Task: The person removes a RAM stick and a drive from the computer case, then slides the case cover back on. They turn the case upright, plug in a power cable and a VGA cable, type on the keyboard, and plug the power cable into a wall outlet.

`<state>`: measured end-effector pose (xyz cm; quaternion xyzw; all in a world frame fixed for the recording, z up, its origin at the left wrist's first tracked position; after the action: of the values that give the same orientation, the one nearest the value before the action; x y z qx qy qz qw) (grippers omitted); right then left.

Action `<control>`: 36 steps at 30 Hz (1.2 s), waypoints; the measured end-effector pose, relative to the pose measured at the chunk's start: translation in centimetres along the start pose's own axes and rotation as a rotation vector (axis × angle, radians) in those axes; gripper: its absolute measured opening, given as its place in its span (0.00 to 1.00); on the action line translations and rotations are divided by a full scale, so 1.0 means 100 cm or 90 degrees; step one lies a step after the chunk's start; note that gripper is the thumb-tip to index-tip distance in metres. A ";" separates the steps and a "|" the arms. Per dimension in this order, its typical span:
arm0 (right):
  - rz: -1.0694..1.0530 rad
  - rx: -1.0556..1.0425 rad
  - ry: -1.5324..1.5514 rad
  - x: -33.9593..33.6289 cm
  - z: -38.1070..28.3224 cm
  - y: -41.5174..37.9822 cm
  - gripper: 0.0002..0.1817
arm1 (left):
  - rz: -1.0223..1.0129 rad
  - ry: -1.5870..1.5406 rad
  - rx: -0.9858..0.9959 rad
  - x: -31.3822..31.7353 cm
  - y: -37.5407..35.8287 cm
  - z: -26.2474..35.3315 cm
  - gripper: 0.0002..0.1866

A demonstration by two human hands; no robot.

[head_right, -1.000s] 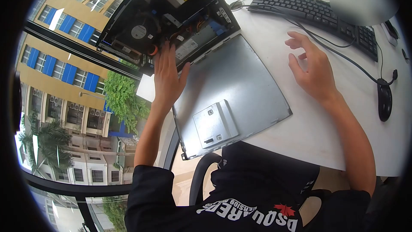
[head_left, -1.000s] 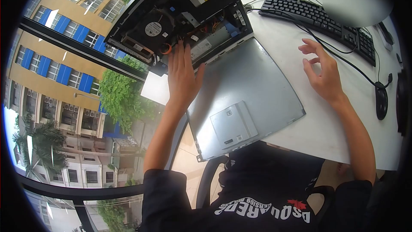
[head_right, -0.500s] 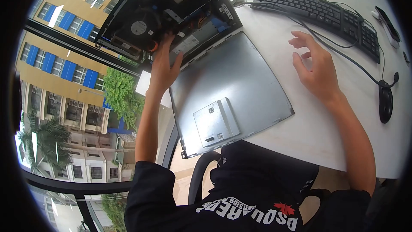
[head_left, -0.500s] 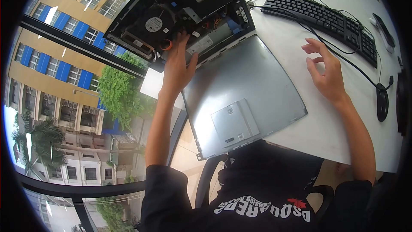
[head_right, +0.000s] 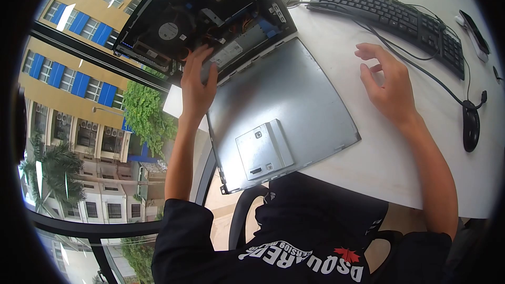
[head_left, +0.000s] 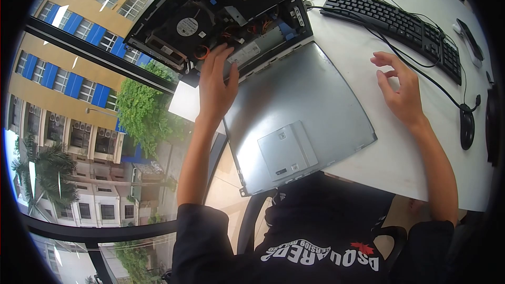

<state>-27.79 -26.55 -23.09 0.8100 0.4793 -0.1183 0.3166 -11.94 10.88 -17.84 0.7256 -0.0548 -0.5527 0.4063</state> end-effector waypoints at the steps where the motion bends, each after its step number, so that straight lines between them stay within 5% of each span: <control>1: -0.002 0.001 0.002 0.000 0.000 0.000 0.20 | 0.002 0.021 0.005 0.001 0.002 0.003 0.24; 4: -0.003 0.004 0.006 0.000 0.000 0.000 0.19 | 0.062 0.062 0.033 0.005 0.011 0.014 0.26; 16: -0.007 -0.006 -0.002 0.000 0.002 -0.001 0.20 | -0.052 0.194 0.077 0.039 0.021 0.004 0.33; 25: -0.010 -0.014 -0.017 0.000 0.008 -0.002 0.20 | -0.046 0.003 0.001 -0.003 0.011 0.044 0.25; 29: -0.006 -0.029 -0.017 0.001 0.008 0.000 0.20 | -0.231 -0.213 -0.065 -0.043 -0.013 0.081 0.28; 34: -0.013 -0.016 -0.012 0.002 0.008 -0.001 0.20 | -0.368 -0.248 0.001 -0.075 -0.033 0.137 0.51; 36: -0.010 -0.012 -0.009 0.000 0.007 0.000 0.20 | -0.374 -0.225 0.001 -0.073 -0.041 0.148 0.52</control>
<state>-27.67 -26.97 -23.62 0.8024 0.4842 -0.1220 0.3269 -28.77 9.67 -15.82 0.6038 0.0865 -0.7632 0.2135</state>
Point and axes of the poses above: each hand's wrist, its own y-axis towards the middle knuckle, its own x-axis out of the palm, z = x × y, the point moved 1 cm from there along y, towards the middle knuckle, and after that the axes turned 13 degrees about x, right-handed, at the moved point
